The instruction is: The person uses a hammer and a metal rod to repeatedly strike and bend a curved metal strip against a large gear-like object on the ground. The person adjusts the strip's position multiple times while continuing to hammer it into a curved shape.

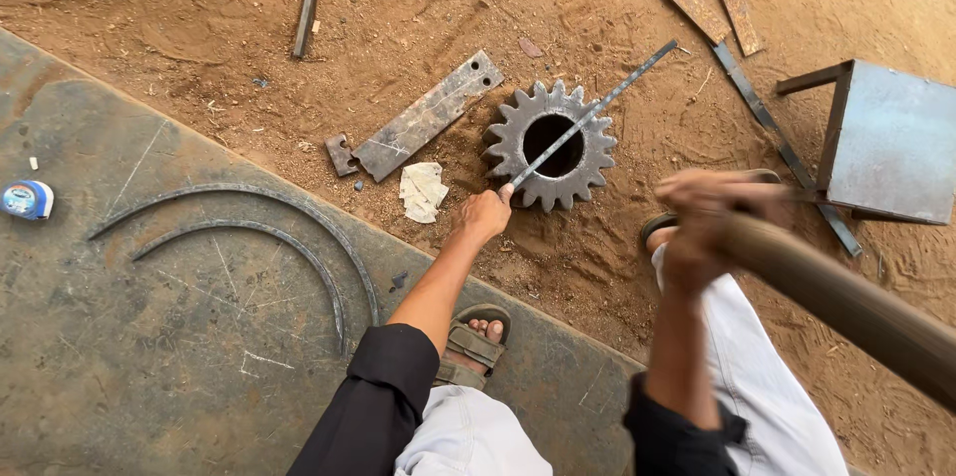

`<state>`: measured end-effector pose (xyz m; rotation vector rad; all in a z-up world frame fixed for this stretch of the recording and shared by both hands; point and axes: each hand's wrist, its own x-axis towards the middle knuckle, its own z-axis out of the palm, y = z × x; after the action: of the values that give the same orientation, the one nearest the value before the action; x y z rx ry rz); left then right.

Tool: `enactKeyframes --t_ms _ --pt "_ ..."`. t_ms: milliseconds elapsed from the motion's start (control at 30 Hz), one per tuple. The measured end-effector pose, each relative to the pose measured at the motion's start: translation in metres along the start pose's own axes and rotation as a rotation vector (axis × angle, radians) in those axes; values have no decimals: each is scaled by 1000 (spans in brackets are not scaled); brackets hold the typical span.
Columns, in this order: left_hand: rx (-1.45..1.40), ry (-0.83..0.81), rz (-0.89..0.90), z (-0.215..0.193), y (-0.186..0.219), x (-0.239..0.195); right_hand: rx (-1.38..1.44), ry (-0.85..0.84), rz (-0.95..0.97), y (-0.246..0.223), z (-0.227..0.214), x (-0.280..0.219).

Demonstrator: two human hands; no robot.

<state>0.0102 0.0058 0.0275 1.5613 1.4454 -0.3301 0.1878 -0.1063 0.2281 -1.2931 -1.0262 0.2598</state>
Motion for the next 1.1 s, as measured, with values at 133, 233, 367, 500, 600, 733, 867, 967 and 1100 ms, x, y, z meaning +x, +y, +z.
enactKeyframes --t_ms 133,233,367,500,600,733,867,967,1100 --pt "7 16 31 5 -3 6 -554 -203 827 42 25 -101" --pt "2 105 5 -9 -4 21 -522 -182 842 59 32 -127" --pt "43 72 24 0 -24 -10 -430 -61 466 6 2 -99" --pt "69 43 16 -12 -43 -36 -259 104 -185 -23 1 -11" --pt "102 -6 -18 -22 -42 -37 145 44 -124 -1 2 5" --pt "130 -4 2 -18 -37 -49 -501 -205 622 49 12 -88" --pt "123 -28 26 -41 -31 -51 -429 -123 642 69 17 -136" --pt "136 52 67 -8 -55 -73 -249 82 861 16 -29 -136" --pt "160 47 -22 -24 -60 -56 -85 88 258 -32 -34 -32"
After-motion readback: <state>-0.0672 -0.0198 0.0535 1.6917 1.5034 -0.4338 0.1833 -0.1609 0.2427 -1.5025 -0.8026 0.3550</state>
